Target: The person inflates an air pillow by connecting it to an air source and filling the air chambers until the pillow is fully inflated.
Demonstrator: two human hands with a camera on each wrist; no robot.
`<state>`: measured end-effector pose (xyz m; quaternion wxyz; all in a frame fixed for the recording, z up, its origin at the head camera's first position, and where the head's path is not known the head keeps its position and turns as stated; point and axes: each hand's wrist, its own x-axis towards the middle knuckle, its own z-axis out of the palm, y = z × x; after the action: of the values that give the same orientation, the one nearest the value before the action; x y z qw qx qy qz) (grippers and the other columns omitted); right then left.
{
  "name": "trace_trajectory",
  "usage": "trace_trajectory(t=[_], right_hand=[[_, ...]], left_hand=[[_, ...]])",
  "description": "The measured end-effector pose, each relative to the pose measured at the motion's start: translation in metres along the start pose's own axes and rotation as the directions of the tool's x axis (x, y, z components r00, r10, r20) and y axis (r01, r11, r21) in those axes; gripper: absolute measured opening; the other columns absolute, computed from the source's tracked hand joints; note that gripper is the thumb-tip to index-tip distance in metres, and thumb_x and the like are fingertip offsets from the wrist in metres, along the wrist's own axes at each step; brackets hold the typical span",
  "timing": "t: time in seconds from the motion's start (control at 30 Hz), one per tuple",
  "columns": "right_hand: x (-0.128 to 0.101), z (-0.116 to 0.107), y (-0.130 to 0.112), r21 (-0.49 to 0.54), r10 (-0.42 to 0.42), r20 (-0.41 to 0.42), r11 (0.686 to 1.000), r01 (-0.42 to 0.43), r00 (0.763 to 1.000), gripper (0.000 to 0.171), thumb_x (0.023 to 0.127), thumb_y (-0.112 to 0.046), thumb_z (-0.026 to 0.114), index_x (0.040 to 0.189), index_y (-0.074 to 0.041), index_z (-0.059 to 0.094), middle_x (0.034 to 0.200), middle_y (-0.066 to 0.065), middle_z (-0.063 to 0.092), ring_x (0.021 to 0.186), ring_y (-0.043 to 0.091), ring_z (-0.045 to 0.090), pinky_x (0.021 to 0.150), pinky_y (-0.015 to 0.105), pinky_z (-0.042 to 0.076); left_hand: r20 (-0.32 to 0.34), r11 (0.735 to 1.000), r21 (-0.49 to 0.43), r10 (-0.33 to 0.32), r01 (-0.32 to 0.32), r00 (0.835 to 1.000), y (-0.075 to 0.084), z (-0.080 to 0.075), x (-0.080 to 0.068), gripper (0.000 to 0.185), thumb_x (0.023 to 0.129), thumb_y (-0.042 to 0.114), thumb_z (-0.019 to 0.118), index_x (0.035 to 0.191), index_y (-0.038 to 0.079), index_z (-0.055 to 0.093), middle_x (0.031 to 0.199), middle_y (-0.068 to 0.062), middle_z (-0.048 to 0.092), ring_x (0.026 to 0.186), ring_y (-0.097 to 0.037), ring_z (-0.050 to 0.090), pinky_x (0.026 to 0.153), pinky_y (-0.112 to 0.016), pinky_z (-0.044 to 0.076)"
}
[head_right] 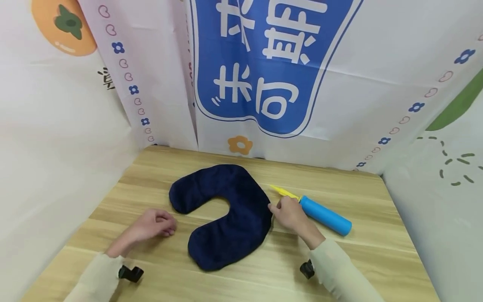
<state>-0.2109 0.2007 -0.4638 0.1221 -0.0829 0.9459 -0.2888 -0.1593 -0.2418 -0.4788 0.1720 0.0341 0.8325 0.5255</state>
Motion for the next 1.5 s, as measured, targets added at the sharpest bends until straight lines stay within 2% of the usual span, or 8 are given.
trace_trajectory(t=[0.2, 0.37, 0.5, 0.7, 1.0, 1.13, 1.27, 1.5], right_hand=[[0.021, 0.001, 0.008, 0.012, -0.008, 0.007, 1.0, 0.008, 1.0, 0.044, 0.107, -0.033, 0.06, 0.071, -0.01, 0.069, 0.05, -0.007, 0.035, 0.045, 0.01, 0.031, 0.048, 0.025, 0.031], [0.031, 0.009, 0.008, 0.027, -0.022, 0.038, 0.999, 0.021, 0.999, 0.046, 0.106, -0.028, 0.064, 0.063, -0.012, 0.065, 0.052, -0.002, 0.052, 0.048, 0.012, 0.039, 0.052, 0.027, 0.035], [0.03, 0.01, 0.004, 0.036, -0.03, 0.045, 0.999, 0.028, 0.999, 0.04, 0.104, -0.024, 0.066, 0.066, -0.012, 0.066, 0.061, 0.003, 0.066, 0.052, 0.014, 0.05, 0.054, 0.028, 0.04], [-0.003, 0.006, 0.001, 0.125, -0.021, 0.068, 0.992, 0.013, 0.997, 0.031, 0.103, -0.02, 0.068, 0.074, -0.008, 0.07, 0.066, 0.006, 0.07, 0.055, 0.015, 0.06, 0.052, 0.027, 0.047], [-0.045, 0.021, -0.006, 0.306, -0.093, 0.24, 0.952, 0.015, 0.966, 0.031, 0.102, -0.021, 0.07, 0.079, -0.001, 0.075, 0.067, 0.005, 0.073, 0.058, 0.015, 0.07, 0.056, 0.033, 0.061], [-0.026, 0.016, -0.009, 0.246, -0.068, 0.171, 0.969, 0.024, 0.983, 0.035, 0.105, -0.027, 0.066, 0.083, -0.002, 0.076, 0.07, 0.008, 0.074, 0.06, 0.02, 0.07, 0.054, 0.029, 0.055], [0.002, 0.009, -0.007, 0.245, -0.02, 0.085, 0.969, -0.001, 0.996, 0.037, 0.107, -0.029, 0.063, 0.086, -0.002, 0.075, 0.078, 0.012, 0.075, 0.07, 0.025, 0.071, 0.059, 0.028, 0.053], [0.03, 0.02, -0.002, 0.355, 0.043, 0.064, 0.933, -0.063, 0.997, 0.039, 0.107, -0.024, 0.062, 0.074, -0.005, 0.061, 0.07, 0.008, 0.064, 0.068, 0.019, 0.065, 0.069, 0.032, 0.061]], left_hand=[[0.168, 0.999, -0.022, 0.043, -0.039, 0.985, 0.015, 0.04, -0.005, 0.021, 0.099, 0.012, 0.071, 0.1, -0.009, 0.073, 0.085, -0.018, 0.077, 0.074, -0.019, 0.075, 0.066, -0.032, 0.065], [0.179, 0.999, 0.013, 0.04, -0.043, 0.983, 0.019, 0.053, -0.003, 0.017, 0.095, 0.012, 0.077, 0.095, -0.004, 0.073, 0.078, -0.011, 0.076, 0.068, -0.019, 0.073, 0.063, -0.033, 0.063], [0.128, 0.998, 0.039, 0.051, -0.056, 0.99, 0.016, 0.05, -0.003, 0.016, 0.094, 0.01, 0.078, 0.098, -0.003, 0.071, 0.079, -0.008, 0.075, 0.068, -0.02, 0.072, 0.062, -0.034, 0.061], [0.052, 0.992, 0.099, 0.07, -0.075, 0.996, 0.015, 0.031, 0.009, 0.017, 0.093, 0.009, 0.078, 0.102, -0.004, 0.072, 0.085, -0.007, 0.076, 0.069, -0.017, 0.071, 0.062, -0.033, 0.06], [-0.05, 0.972, 0.233, 0.053, -0.04, 0.997, 0.017, -0.003, 0.026, 0.017, 0.094, 0.017, 0.077, 0.102, 0.002, 0.076, 0.087, -0.007, 0.078, 0.073, -0.012, 0.067, 0.067, -0.028, 0.055], [-0.045, 0.955, 0.294, -0.025, 0.037, 0.999, 0.009, -0.008, 0.002, 0.023, 0.097, 0.026, 0.076, 0.095, 0.003, 0.076, 0.079, -0.004, 0.075, 0.071, -0.013, 0.067, 0.065, -0.03, 0.054], [0.002, 0.974, 0.219, -0.056, 0.054, 0.998, 0.002, 0.001, -0.019, 0.025, 0.098, 0.026, 0.075, 0.091, 0.002, 0.073, 0.076, -0.005, 0.075, 0.07, -0.017, 0.071, 0.063, -0.031, 0.057], [-0.071, 0.988, 0.143, -0.043, 0.053, 0.997, -0.001, 0.018, -0.023, 0.024, 0.095, 0.021, 0.078, 0.102, -0.001, 0.072, 0.081, -0.005, 0.077, 0.071, -0.016, 0.07, 0.065, -0.03, 0.058]])
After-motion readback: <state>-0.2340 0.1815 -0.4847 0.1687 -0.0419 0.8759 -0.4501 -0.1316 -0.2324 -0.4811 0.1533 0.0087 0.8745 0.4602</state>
